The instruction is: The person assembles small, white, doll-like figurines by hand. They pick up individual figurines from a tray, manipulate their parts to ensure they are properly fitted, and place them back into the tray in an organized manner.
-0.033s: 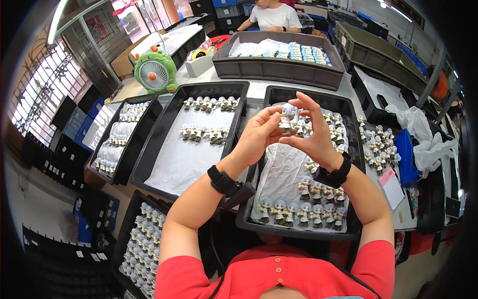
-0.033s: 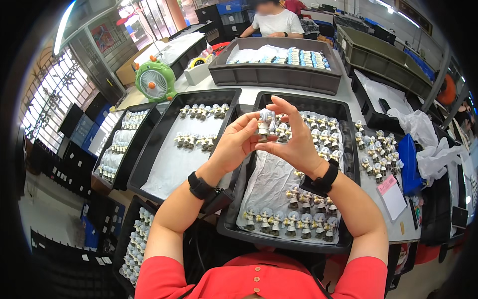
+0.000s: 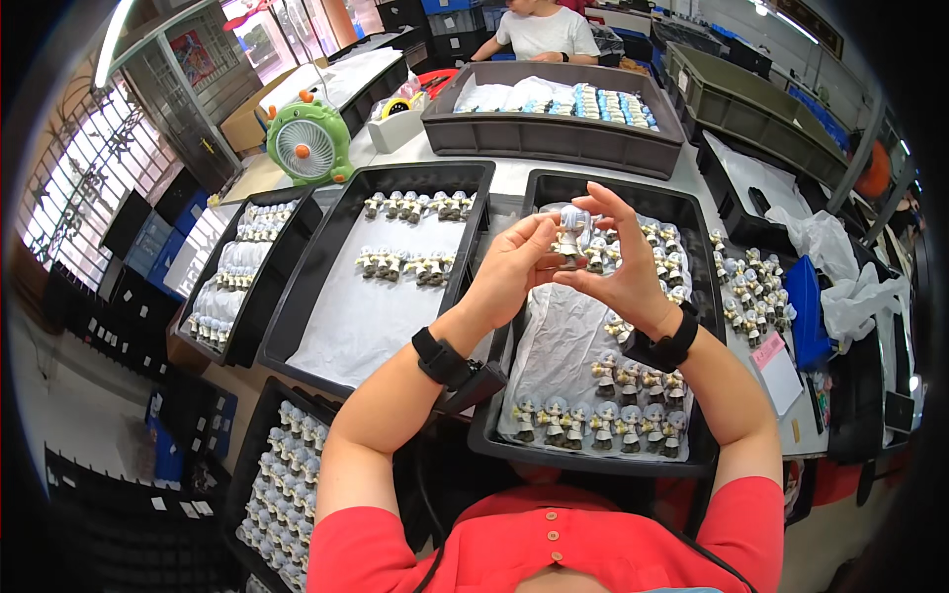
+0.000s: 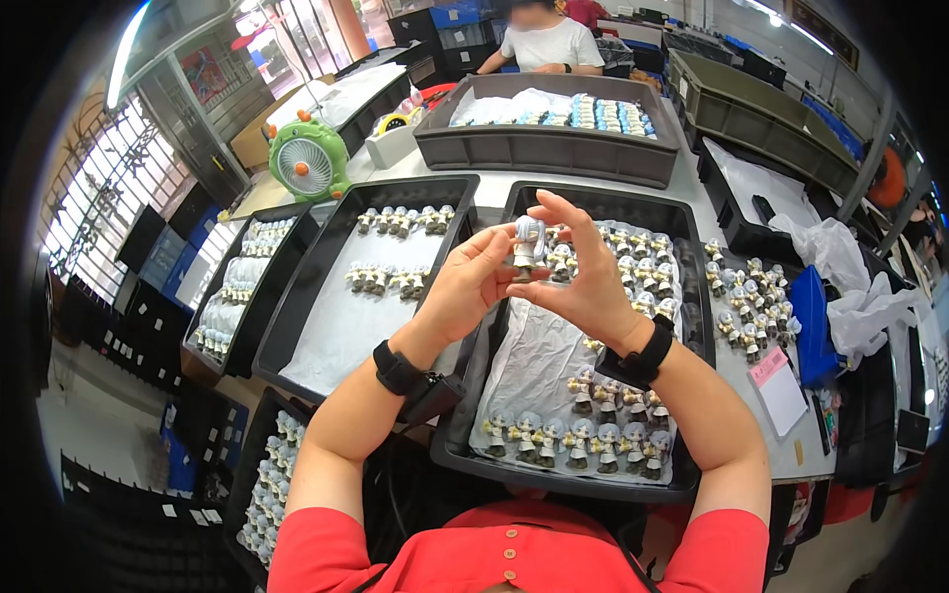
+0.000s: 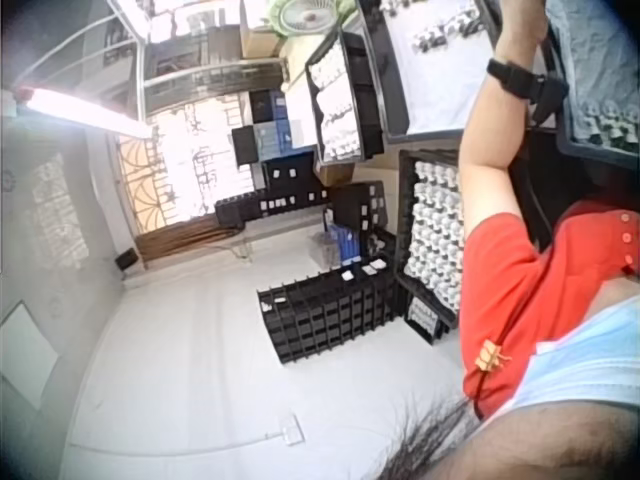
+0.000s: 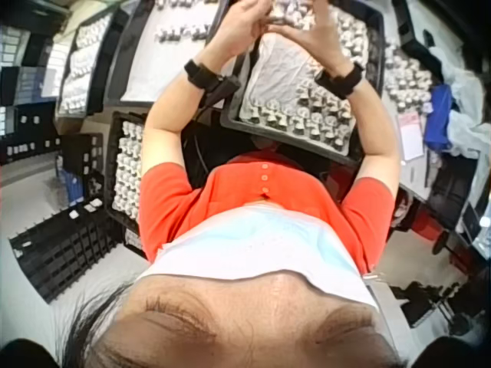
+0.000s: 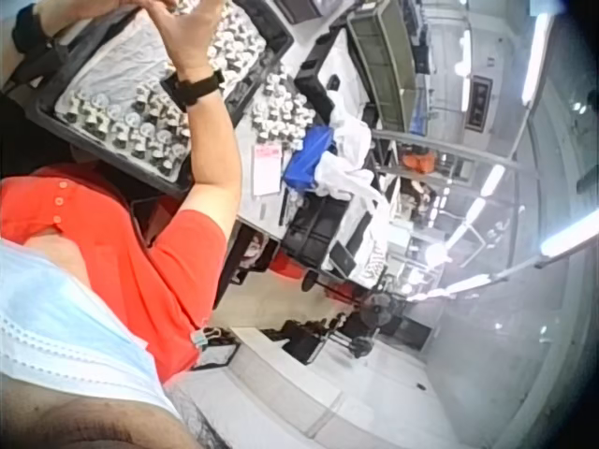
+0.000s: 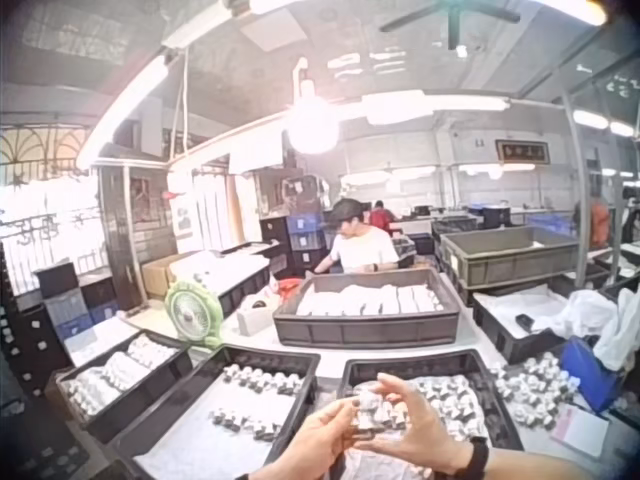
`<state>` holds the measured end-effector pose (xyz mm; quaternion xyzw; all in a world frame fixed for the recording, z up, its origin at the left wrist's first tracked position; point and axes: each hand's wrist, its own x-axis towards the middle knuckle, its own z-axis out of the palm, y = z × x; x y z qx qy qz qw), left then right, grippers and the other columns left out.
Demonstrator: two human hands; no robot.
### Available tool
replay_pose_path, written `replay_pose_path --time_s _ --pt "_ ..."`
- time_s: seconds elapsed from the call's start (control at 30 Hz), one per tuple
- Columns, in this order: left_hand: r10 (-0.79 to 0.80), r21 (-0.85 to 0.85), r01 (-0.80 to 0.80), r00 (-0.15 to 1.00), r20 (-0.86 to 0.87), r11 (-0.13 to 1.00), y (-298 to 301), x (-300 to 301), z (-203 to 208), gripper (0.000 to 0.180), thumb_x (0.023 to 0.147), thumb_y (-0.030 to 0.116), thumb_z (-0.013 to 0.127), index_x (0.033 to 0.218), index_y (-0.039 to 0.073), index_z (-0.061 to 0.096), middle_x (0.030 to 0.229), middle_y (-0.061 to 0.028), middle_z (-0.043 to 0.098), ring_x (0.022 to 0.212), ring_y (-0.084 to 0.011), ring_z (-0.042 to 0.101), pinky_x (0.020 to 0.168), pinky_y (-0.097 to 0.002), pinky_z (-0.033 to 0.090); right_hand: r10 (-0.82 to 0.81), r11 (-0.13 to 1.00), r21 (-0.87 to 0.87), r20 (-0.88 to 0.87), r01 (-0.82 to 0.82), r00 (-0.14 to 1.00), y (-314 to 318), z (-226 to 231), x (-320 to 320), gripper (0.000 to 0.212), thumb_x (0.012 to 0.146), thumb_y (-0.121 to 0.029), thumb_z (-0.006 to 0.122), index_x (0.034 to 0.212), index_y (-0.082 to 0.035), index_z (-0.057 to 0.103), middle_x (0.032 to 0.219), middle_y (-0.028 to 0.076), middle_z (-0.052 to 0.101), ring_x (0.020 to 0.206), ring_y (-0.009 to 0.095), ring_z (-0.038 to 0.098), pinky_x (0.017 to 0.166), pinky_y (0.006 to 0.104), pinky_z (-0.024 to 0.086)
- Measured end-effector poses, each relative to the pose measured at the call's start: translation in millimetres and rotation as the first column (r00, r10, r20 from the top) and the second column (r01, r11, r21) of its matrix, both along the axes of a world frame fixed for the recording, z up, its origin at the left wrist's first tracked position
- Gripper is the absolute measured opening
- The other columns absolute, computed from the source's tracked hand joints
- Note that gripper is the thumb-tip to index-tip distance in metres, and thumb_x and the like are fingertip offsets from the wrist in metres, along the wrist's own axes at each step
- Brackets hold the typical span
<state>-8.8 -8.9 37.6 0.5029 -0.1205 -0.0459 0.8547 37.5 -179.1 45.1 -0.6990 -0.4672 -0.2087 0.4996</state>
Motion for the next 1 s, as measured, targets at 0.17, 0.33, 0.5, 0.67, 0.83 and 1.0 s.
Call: replay_pose_path --time_s 0.17,0.33,0.5,0.67,0.83,1.0 --pt "-0.015 0.133 0.008 0.999 0.051 0.991 -1 -3 1 0.041 0.095 0.032 0.047 0.124 0.003 0.047 0.115 -0.009 0.057 0.096 -0.0223 0.062 0.079 -0.0315 0.053 0.035 0.999 -0.042 0.161 -0.028 0.986 5 3 -2 0.089 0.06 -0.007 0.081 0.136 -0.011 0.035 0.118 0.008 0.053 0.104 0.023 0.052 0.084 0.0325 0.047" --pt "-0.114 0.033 0.113 0.993 0.035 0.993 -3 -2 4 0.043 0.096 0.033 0.046 0.125 0.002 0.047 0.118 -0.0103 0.056 0.098 -0.0233 0.062 0.079 -0.0319 0.053 0.048 0.999 -0.023 0.08 -0.047 0.996 3 1 -3 0.096 0.057 -0.01 0.084 0.138 -0.012 0.031 0.119 0.009 0.053 0.099 0.022 0.053 0.08 0.0306 0.049" --pt "-0.16 -0.065 0.16 0.987 0.016 0.985 1 -2 5 0.043 0.096 0.033 0.043 0.125 0.001 0.046 0.12 -0.0122 0.055 0.101 -0.0268 0.061 0.081 -0.0334 0.053 0.049 0.999 0.0 -0.031 -0.049 0.998 5 -2 -4 0.101 0.056 -0.016 0.087 0.139 -0.012 0.029 0.12 0.01 0.054 0.097 0.02 0.058 0.082 0.0306 0.05" --pt "-0.173 -0.091 0.172 0.985 0.007 0.981 0 0 5 0.044 0.097 0.033 0.042 0.125 0.0 0.044 0.12 -0.0126 0.054 0.103 -0.0277 0.06 0.084 -0.035 0.052 0.033 0.999 0.025 -0.07 -0.031 0.997 2 -4 -2 0.102 0.055 -0.018 0.087 0.139 -0.013 0.029 0.119 0.011 0.056 0.096 0.02 0.06 0.084 0.0309 0.05" --pt "-0.167 -0.066 0.169 0.985 0.035 0.983 1 -3 6 0.043 0.097 0.034 0.043 0.125 0.001 0.045 0.117 -0.0099 0.055 0.099 -0.0216 0.062 0.083 -0.032 0.052 0.076 0.995 0.066 -0.092 -0.07 0.993 6 -8 2 0.101 0.054 -0.02 0.087 0.138 -0.014 0.031 0.117 0.01 0.057 0.093 0.019 0.06 0.083 0.0305 0.05" --pt "-0.159 -0.042 0.16 0.987 0.021 0.986 0 -1 7 0.043 0.097 0.035 0.042 0.125 0.002 0.044 0.116 -0.0093 0.056 0.098 -0.0204 0.062 0.082 -0.0312 0.052 0.087 0.993 0.088 -0.147 -0.074 0.985 6 -8 2 0.1 0.054 -0.022 0.088 0.137 -0.014 0.033 0.116 0.009 0.059 0.092 0.018 0.061 0.083 0.0305 0.051"
